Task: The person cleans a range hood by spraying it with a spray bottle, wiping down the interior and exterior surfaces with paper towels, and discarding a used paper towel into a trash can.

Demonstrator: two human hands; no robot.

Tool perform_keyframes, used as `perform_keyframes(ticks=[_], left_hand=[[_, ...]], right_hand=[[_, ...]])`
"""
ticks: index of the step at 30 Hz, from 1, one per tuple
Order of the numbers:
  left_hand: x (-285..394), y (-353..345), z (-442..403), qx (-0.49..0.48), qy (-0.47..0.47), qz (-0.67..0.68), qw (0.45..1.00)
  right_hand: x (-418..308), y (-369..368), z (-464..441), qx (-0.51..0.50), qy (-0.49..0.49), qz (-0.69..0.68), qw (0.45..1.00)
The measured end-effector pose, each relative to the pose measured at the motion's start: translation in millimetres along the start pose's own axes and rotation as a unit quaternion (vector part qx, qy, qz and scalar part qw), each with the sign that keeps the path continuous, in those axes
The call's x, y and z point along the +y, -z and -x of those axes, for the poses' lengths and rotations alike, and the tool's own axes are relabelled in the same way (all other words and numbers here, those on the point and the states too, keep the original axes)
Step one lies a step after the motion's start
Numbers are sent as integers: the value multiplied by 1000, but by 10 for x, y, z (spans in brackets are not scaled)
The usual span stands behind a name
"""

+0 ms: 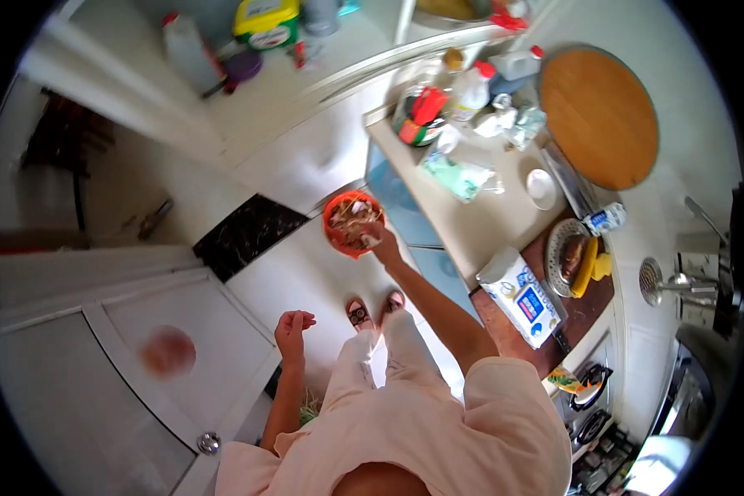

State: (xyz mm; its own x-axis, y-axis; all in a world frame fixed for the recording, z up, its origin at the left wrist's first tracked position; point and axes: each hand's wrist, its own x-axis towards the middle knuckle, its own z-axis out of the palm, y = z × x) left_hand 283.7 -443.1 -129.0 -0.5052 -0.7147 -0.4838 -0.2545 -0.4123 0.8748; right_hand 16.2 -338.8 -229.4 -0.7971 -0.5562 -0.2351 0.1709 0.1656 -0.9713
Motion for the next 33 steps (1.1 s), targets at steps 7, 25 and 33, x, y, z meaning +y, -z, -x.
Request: perform_keyframes(ticks=[7,25,33], left_hand=[[700,-1060,-428,-113,-68,-58,990],[1226,-4291,-1385,-400,-470,-395,680],[785,-4623,-2062,-414,-470,-523,578]], right_hand=[[-455,355,301,-17,41,39,998],[-1939,1820,1273,164,-54,-214,962],[-1851,1641,1706,321,-34,-256,911]])
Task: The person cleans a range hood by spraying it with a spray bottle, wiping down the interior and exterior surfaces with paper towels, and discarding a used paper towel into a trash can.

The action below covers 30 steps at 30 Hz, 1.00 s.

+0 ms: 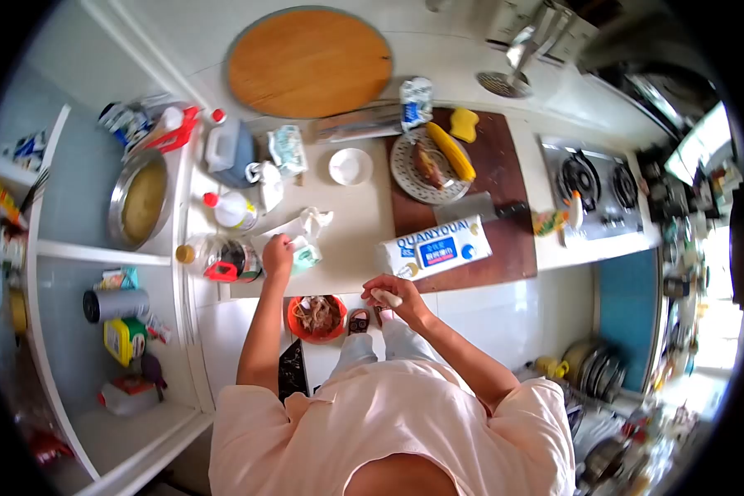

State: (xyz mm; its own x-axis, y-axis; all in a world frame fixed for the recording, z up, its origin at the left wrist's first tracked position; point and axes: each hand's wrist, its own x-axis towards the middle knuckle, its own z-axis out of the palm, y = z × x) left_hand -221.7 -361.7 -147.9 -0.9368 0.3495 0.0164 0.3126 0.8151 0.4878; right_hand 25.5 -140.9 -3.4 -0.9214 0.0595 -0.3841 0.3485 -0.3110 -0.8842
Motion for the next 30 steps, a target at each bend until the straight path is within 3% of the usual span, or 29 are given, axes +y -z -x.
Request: perform_keyframes(ticks=[8,11,17,19,20,21,22,23,24,27,30], left_hand=[[37,159,-142,17,-71,54,996],[128,320,-195,62,-140,22,988],[242,574,-273,67,-166,-18,984],[181,504,-396,-70,-103,-14,992],[-432,118,-665,-86,-179,205,958],[-359,126,-773,-59,-239,75,966],[-237,153,-873,-112,-108,110,982],[-163,139,-973,-65,-183,64,979],[-142,64,-1053,-66,-183,150,969],[1089,371,-629,-54,-247,124,959],[2269,261,-56,-64,-359,224,904]], right_hand=[[228,-59,693,149,47,-81,984],[376,-41,972,202,87,-86,972],[687,-51,1279,294,92,-116,944],[796,5,1341,317,96,-128,935],[639,29,1438,315,90,-170,929],[827,113,1373,328,108,-159,925],[844,152,1384,337,125,-147,921],[813,170,1418,346,172,-137,912],[772,168,1559,362,169,-133,907],[806,298,1777,407,191,-154,880],[929,404,2203,462,207,-192,841]])
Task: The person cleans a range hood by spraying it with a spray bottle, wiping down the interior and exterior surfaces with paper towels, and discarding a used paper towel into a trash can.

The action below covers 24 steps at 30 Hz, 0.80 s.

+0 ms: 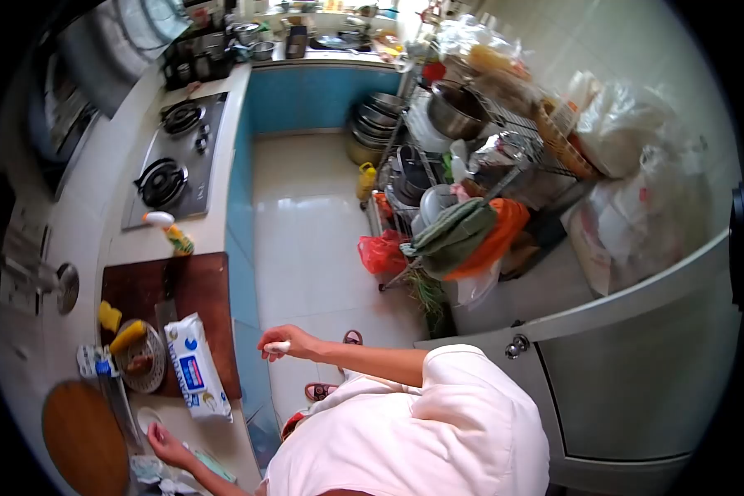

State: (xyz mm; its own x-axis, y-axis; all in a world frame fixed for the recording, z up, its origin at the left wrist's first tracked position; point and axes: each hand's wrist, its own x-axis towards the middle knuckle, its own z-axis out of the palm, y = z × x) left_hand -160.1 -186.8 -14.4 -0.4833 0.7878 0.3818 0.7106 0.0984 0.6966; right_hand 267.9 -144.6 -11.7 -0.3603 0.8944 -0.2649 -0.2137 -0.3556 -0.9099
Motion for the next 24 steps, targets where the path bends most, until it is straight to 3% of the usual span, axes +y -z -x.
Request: perform_keyframes(ticks=[1,4,6,9,12,17,21,24], left_hand=[[200,-309,-106,-27,-85,67,994],[1393,-1143,-188,-126,-133,188,965],[2140,-1539,-93,-169,-184,193,949],[3041,-2021,223,-265,-121,326,899],[3320,-2511,444,-313,-151,314,884],[3687,-3232,928,-387,-109,342,849],[3960,-3818,1271,-507,-77,361,779],[4240,-4180,1456,-570,-120,353,733]], right_hand=[[-1,133,58,22,-3,-7,1000],[-101,693,308,103,7,-33,994],[-208,1038,522,162,8,-49,986],[-350,1571,842,236,32,-58,970],[-596,1944,1096,283,56,-70,955],[-831,2423,1391,345,103,-40,932],[-983,2566,1611,385,137,-62,911],[-993,2583,1741,428,140,-74,890]])
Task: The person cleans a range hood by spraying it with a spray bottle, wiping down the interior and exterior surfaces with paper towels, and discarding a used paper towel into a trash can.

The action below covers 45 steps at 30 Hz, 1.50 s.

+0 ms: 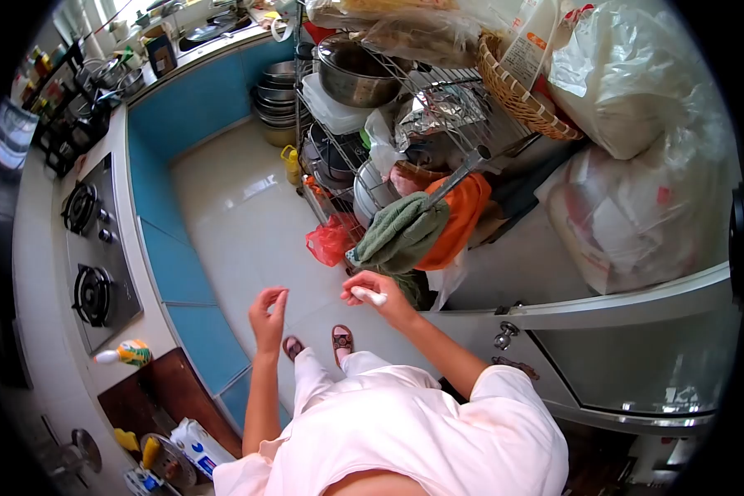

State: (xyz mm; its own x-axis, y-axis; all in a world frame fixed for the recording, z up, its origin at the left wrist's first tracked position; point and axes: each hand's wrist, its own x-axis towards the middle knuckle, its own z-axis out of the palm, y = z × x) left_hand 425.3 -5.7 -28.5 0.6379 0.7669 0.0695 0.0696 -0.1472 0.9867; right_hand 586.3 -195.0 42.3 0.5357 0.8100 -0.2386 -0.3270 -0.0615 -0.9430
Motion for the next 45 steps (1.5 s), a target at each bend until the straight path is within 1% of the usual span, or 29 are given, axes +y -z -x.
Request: perform_keyframes(ticks=[4,8,10,13,14,16,17,19,22,25,26,29,33,35,37,40,43,44,45], left_hand=[[-101,-459,-637,-112,-28,4,993],[-111,-1108,-1314,-245,-70,31,966],[-276,-1502,-1619,-293,-20,98,951],[-478,-2034,-2065,-285,-11,158,945],[-344,-2138,-2177,-281,67,187,939],[69,-2277,-2403,-267,221,241,906],[168,-2348,-2526,-300,232,222,898],[256,-2583,-2682,-303,231,179,907],[-60,-2965,-2858,-304,157,172,924],[150,-2828,-2745,-248,146,226,931],[138,-2738,-2732,-257,138,207,934],[-179,-2564,-2702,-290,134,228,920],[-260,-2374,-2684,-296,141,211,921],[-274,-2346,-2709,-285,126,186,932],[-312,-2300,-2731,-303,105,169,932],[-374,-2168,-2731,-313,111,254,908],[-212,-1726,-2706,-305,103,260,910],[-180,-1486,-2708,-308,117,223,917],[-286,-1292,-2710,-303,105,241,916]], right_hand=[[-47,41,86,67,-9,-1,998],[-30,-21,157,131,-18,-9,991],[-1,-78,186,162,-13,-9,987],[43,-167,209,196,-14,-7,980],[61,-199,209,210,-15,-18,977],[125,-242,217,228,-16,-22,973],[132,-245,208,238,-15,-23,971],[106,-280,200,251,-17,-32,967],[113,-367,156,267,-25,-42,962],[101,-385,93,274,-27,-47,960],[99,-390,73,274,-27,-49,960],[65,-422,-22,279,-37,-60,958],[62,-439,-152,259,-33,-70,963],[73,-447,-248,246,-30,-60,967],[83,-459,-344,234,-33,-55,970],[67,-509,-478,215,-30,-56,975],[51,-582,-662,197,-31,-56,978],[48,-607,-724,194,-32,-55,979],[48,-638,-797,188,-25,-52,981]])
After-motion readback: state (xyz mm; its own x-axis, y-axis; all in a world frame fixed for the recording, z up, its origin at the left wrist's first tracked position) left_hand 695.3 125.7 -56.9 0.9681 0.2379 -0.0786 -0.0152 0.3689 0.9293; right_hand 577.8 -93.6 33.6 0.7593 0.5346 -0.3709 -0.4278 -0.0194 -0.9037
